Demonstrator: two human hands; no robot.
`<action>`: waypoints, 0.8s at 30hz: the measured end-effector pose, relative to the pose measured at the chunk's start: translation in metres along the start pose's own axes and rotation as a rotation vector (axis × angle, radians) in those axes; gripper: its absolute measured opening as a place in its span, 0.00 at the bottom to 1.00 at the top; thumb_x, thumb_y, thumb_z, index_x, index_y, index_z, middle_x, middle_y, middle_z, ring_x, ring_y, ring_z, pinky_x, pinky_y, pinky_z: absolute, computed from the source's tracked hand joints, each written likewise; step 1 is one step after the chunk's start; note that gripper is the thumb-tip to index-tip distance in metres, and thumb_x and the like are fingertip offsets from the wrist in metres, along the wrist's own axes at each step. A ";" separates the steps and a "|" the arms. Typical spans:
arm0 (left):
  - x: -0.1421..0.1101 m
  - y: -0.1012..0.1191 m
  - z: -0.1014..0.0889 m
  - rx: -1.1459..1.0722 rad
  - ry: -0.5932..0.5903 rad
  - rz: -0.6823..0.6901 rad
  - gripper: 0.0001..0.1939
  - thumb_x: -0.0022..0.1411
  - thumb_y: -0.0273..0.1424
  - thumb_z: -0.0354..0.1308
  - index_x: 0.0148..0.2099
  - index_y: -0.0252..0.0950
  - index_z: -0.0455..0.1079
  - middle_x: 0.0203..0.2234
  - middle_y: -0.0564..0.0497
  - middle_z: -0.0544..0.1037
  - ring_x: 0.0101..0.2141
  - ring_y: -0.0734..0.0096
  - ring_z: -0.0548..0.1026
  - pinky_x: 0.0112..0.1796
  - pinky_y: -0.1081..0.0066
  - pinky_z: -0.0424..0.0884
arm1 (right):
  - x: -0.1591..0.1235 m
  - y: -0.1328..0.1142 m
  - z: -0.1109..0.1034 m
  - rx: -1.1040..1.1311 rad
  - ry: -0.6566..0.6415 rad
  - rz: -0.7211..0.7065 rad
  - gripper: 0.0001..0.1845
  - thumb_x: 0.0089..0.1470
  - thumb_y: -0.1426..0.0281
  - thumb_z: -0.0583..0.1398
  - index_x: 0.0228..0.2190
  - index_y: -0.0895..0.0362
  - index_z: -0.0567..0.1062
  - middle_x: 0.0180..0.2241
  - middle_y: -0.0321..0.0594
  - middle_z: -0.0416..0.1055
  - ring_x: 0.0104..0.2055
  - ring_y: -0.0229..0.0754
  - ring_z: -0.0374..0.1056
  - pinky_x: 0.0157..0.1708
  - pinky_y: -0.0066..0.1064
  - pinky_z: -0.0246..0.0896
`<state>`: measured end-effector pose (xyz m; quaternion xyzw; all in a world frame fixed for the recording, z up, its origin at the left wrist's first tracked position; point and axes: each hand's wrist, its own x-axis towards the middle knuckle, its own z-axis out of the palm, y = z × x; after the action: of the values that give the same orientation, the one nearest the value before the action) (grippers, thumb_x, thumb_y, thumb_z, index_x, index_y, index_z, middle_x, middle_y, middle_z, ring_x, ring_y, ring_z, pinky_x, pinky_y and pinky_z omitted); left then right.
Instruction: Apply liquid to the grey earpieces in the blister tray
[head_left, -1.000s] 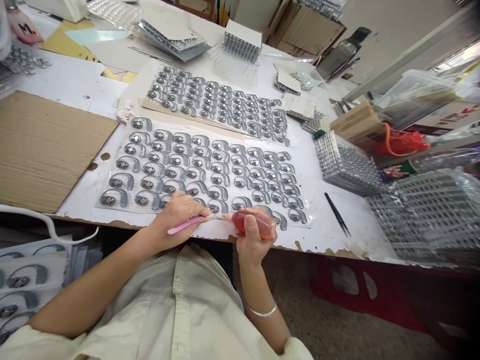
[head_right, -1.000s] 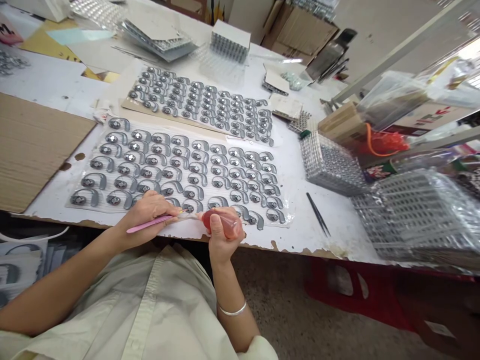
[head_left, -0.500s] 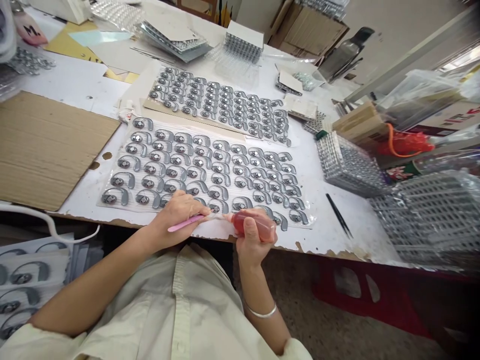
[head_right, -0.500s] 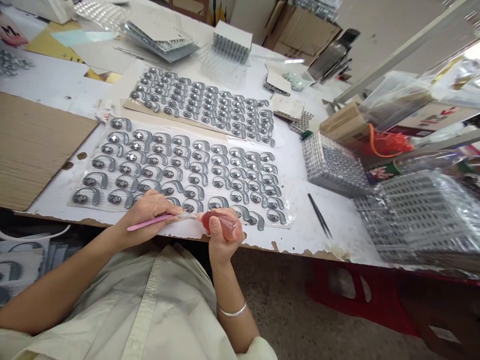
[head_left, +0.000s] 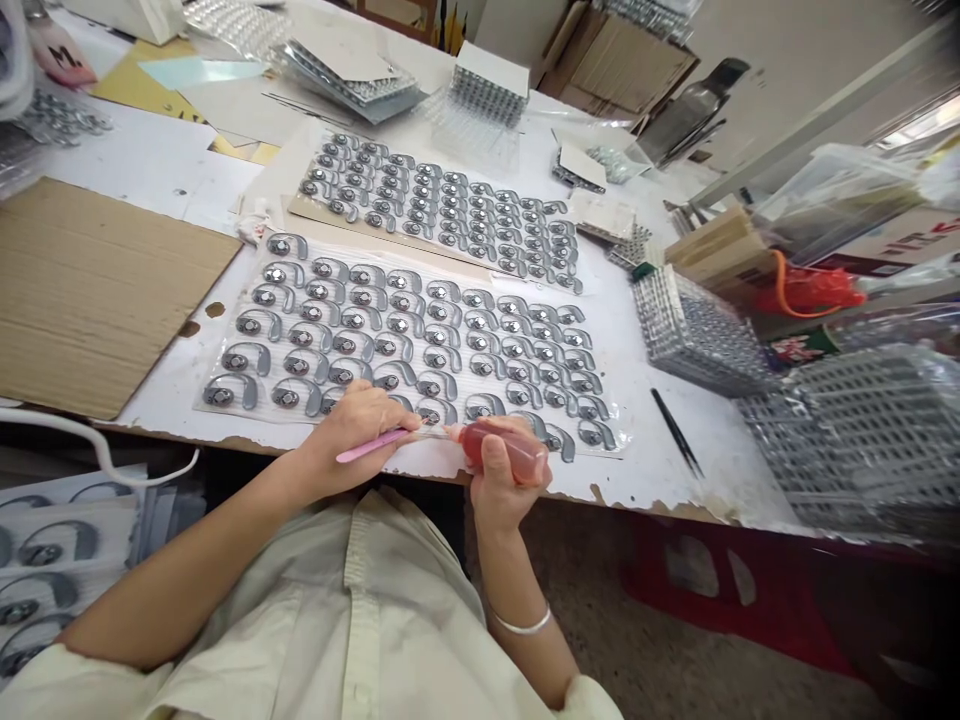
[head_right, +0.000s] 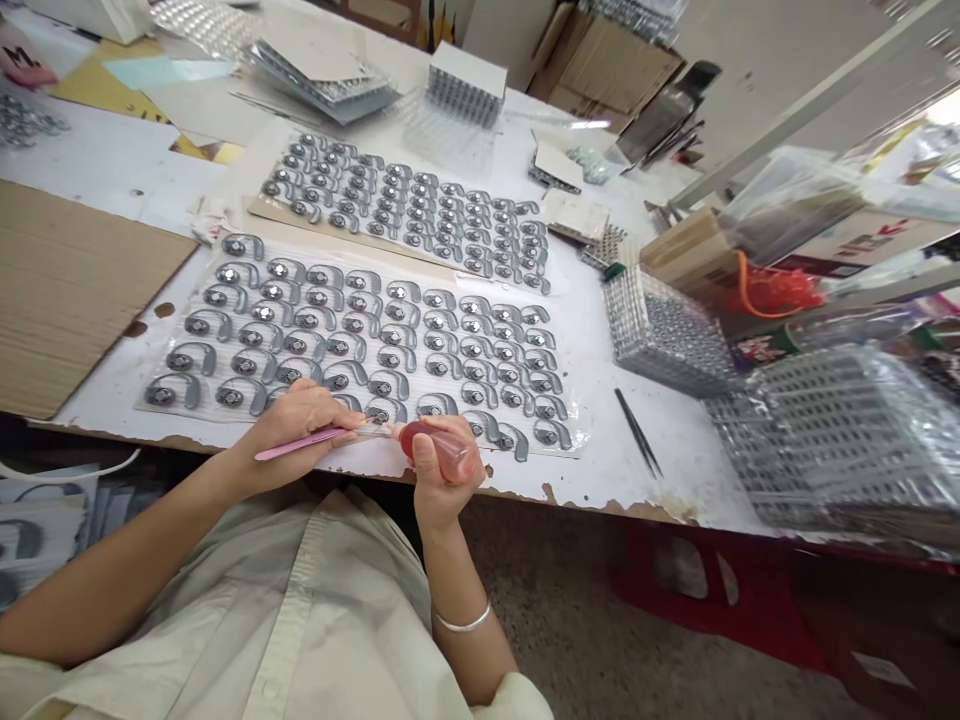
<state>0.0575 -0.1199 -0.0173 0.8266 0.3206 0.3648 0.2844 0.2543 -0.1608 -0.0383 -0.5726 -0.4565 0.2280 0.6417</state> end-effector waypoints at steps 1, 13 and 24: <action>0.000 0.000 0.000 -0.001 0.003 0.005 0.04 0.65 0.27 0.53 0.38 0.38 0.69 0.34 0.53 0.80 0.32 0.73 0.74 0.42 0.66 0.60 | 0.000 0.000 0.000 0.001 -0.003 -0.005 0.14 0.48 0.59 0.62 0.31 0.57 0.74 0.31 0.41 0.69 0.34 0.43 0.69 0.31 0.38 0.67; 0.001 0.001 -0.001 0.010 -0.014 -0.008 0.04 0.65 0.27 0.53 0.39 0.38 0.70 0.34 0.53 0.80 0.32 0.73 0.74 0.42 0.66 0.59 | -0.002 -0.001 -0.002 -0.043 0.011 -0.038 0.14 0.47 0.59 0.62 0.30 0.57 0.74 0.30 0.40 0.70 0.32 0.43 0.69 0.30 0.39 0.68; 0.000 0.002 -0.001 0.037 -0.034 -0.014 0.06 0.66 0.29 0.52 0.40 0.38 0.70 0.36 0.52 0.80 0.34 0.71 0.75 0.42 0.65 0.59 | -0.004 0.000 -0.003 -0.061 -0.012 -0.042 0.14 0.47 0.59 0.62 0.30 0.56 0.74 0.30 0.41 0.70 0.31 0.42 0.69 0.27 0.36 0.66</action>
<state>0.0578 -0.1210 -0.0154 0.8355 0.3284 0.3426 0.2768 0.2551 -0.1650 -0.0397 -0.5807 -0.4790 0.2041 0.6259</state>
